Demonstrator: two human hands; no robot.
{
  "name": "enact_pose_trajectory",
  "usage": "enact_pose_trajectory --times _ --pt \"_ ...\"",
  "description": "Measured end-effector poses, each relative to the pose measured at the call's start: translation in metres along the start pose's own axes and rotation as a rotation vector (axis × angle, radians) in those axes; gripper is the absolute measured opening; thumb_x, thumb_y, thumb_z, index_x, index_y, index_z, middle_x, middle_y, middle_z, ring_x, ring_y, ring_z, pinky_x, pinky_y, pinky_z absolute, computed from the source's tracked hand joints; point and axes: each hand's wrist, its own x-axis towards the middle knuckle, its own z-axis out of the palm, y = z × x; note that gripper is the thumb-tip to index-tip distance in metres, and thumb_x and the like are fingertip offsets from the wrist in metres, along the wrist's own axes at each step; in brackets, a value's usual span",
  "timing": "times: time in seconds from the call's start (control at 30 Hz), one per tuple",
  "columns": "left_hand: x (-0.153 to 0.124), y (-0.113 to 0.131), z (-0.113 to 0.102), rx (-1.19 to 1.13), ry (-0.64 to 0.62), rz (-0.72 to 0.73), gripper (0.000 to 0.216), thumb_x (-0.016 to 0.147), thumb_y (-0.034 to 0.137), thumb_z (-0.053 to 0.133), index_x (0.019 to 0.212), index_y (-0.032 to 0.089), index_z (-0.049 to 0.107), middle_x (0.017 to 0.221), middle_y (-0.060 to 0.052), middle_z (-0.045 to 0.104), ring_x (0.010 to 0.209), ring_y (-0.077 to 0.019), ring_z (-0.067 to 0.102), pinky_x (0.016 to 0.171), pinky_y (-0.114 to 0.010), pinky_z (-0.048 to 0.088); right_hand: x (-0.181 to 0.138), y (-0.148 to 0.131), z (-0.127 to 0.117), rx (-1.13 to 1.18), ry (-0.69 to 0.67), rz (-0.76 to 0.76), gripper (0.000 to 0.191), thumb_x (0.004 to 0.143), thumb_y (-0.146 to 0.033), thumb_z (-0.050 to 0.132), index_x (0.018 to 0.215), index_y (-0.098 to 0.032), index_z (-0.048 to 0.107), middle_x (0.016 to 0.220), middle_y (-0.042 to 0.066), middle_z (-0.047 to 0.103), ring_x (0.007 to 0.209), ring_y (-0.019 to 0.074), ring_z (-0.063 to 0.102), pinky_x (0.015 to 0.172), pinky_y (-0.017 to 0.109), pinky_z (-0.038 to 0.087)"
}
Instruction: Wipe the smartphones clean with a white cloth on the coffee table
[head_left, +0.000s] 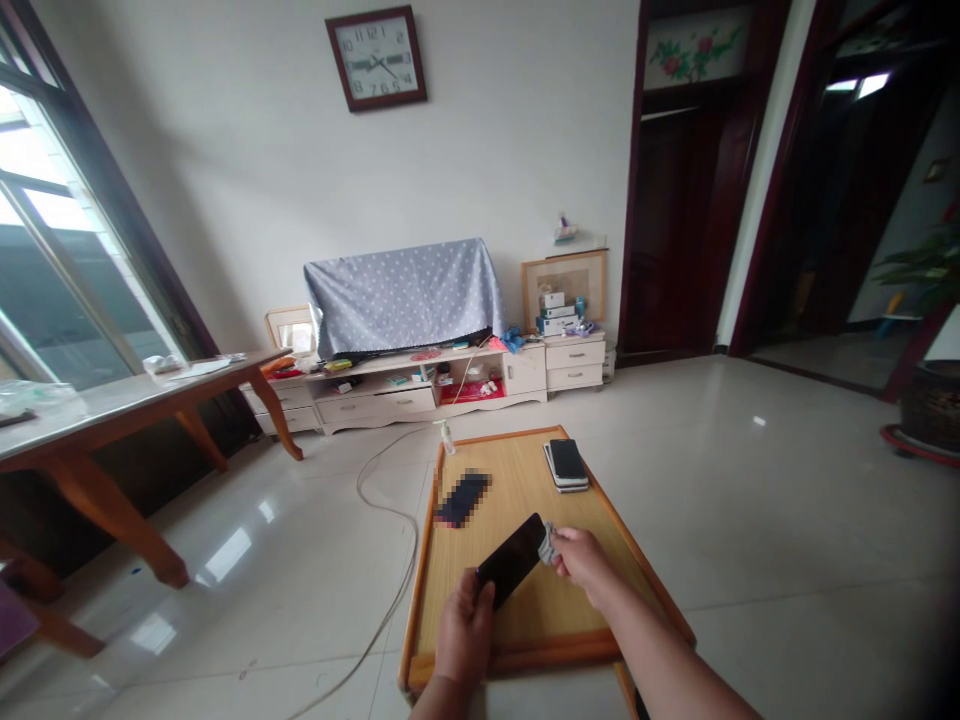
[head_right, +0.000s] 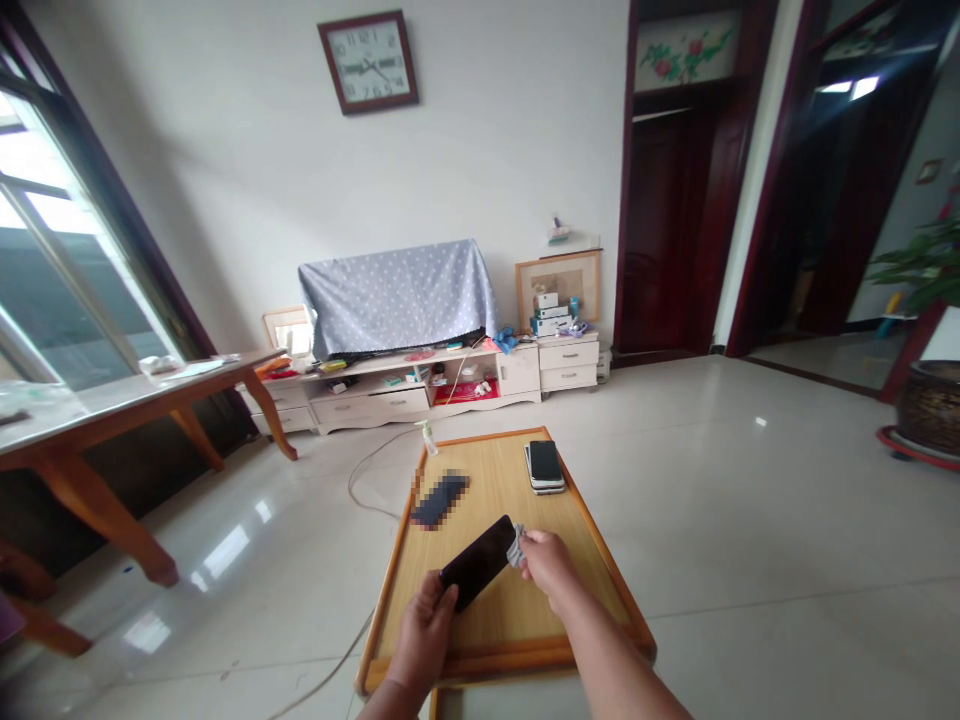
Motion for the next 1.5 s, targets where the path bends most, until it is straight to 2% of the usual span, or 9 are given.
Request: enact_pose_trajectory --times 0.13,0.4,0.67,0.93,1.0,1.2,1.27,1.43,1.5 --pt "0.006 0.003 -0.007 -0.246 -0.034 0.000 0.040 0.089 0.059 0.054 0.094 0.020 0.062 0.089 -0.004 0.066 0.087 -0.0199 0.059 0.079 -0.029 0.047 -0.005 -0.004 0.003 0.072 -0.030 0.022 0.022 0.085 -0.040 0.064 0.080 -0.018 0.068 0.061 -0.001 0.062 0.045 0.0077 0.046 0.046 0.018 0.030" --pt "0.007 0.000 -0.015 -0.511 -0.044 -0.081 0.044 0.085 0.057 0.065 0.105 0.018 0.067 0.100 -0.006 0.069 0.096 -0.0215 0.060 0.088 -0.031 0.046 -0.028 0.001 0.040 0.218 -0.185 0.058 0.022 0.087 -0.039 0.066 0.086 -0.017 0.070 0.071 0.004 0.068 0.048 0.0067 0.047 0.044 0.017 0.022" --pt "0.006 0.001 -0.027 -0.622 -0.102 -0.129 0.044 0.081 0.055 0.072 0.105 0.017 0.072 0.098 -0.006 0.072 0.094 -0.0219 0.061 0.089 -0.033 0.047 -0.026 -0.014 0.031 0.367 -0.103 0.037 0.022 0.089 -0.041 0.065 0.086 -0.019 0.067 0.071 0.000 0.064 0.053 0.0068 0.048 0.046 0.017 0.026" --pt "0.008 -0.009 -0.025 -0.671 -0.051 -0.188 0.043 0.081 0.056 0.073 0.102 0.020 0.072 0.104 -0.006 0.073 0.100 -0.0227 0.062 0.091 -0.032 0.046 -0.078 0.007 0.090 0.355 -0.230 0.129 0.028 0.076 -0.040 0.081 0.083 -0.016 0.069 0.072 0.004 0.068 0.049 0.0075 0.050 0.042 0.017 0.023" --pt "0.008 -0.009 -0.026 -0.668 -0.066 -0.187 0.042 0.080 0.056 0.073 0.101 0.019 0.072 0.102 -0.006 0.073 0.099 -0.0230 0.062 0.090 -0.032 0.046 -0.074 0.004 0.085 0.383 -0.200 0.128 0.028 0.075 -0.039 0.082 0.082 -0.016 0.068 0.071 0.003 0.067 0.049 0.0071 0.050 0.042 0.017 0.023" --pt "0.008 -0.008 -0.027 -0.661 -0.107 -0.162 0.044 0.079 0.055 0.075 0.103 0.018 0.073 0.103 -0.007 0.072 0.099 -0.0237 0.061 0.089 -0.032 0.045 -0.034 -0.019 0.039 0.492 -0.037 0.084 0.019 0.083 -0.036 0.073 0.084 -0.018 0.066 0.068 -0.001 0.064 0.053 0.0060 0.049 0.045 0.015 0.030" --pt "0.008 -0.008 -0.026 -0.662 -0.117 -0.157 0.044 0.079 0.055 0.075 0.104 0.018 0.073 0.104 -0.007 0.072 0.100 -0.0241 0.061 0.090 -0.033 0.045 -0.037 -0.016 0.042 0.485 -0.048 0.096 0.019 0.083 -0.035 0.074 0.082 -0.017 0.066 0.066 -0.001 0.064 0.052 0.0058 0.049 0.044 0.015 0.029" --pt "0.008 -0.009 -0.024 -0.660 -0.103 -0.177 0.044 0.084 0.053 0.071 0.111 0.019 0.070 0.113 -0.007 0.071 0.107 -0.0241 0.060 0.097 -0.033 0.043 -0.070 0.003 0.078 0.425 -0.149 0.152 0.023 0.078 -0.035 0.080 0.082 -0.015 0.069 0.066 0.002 0.066 0.047 0.0060 0.048 0.040 0.015 0.024" --pt "0.009 -0.008 -0.024 -0.657 -0.120 -0.172 0.043 0.084 0.054 0.070 0.109 0.019 0.070 0.111 -0.007 0.071 0.105 -0.0238 0.061 0.096 -0.034 0.044 -0.072 0.003 0.081 0.420 -0.153 0.152 0.022 0.077 -0.034 0.080 0.082 -0.015 0.069 0.067 0.002 0.067 0.048 0.0058 0.048 0.040 0.015 0.023"
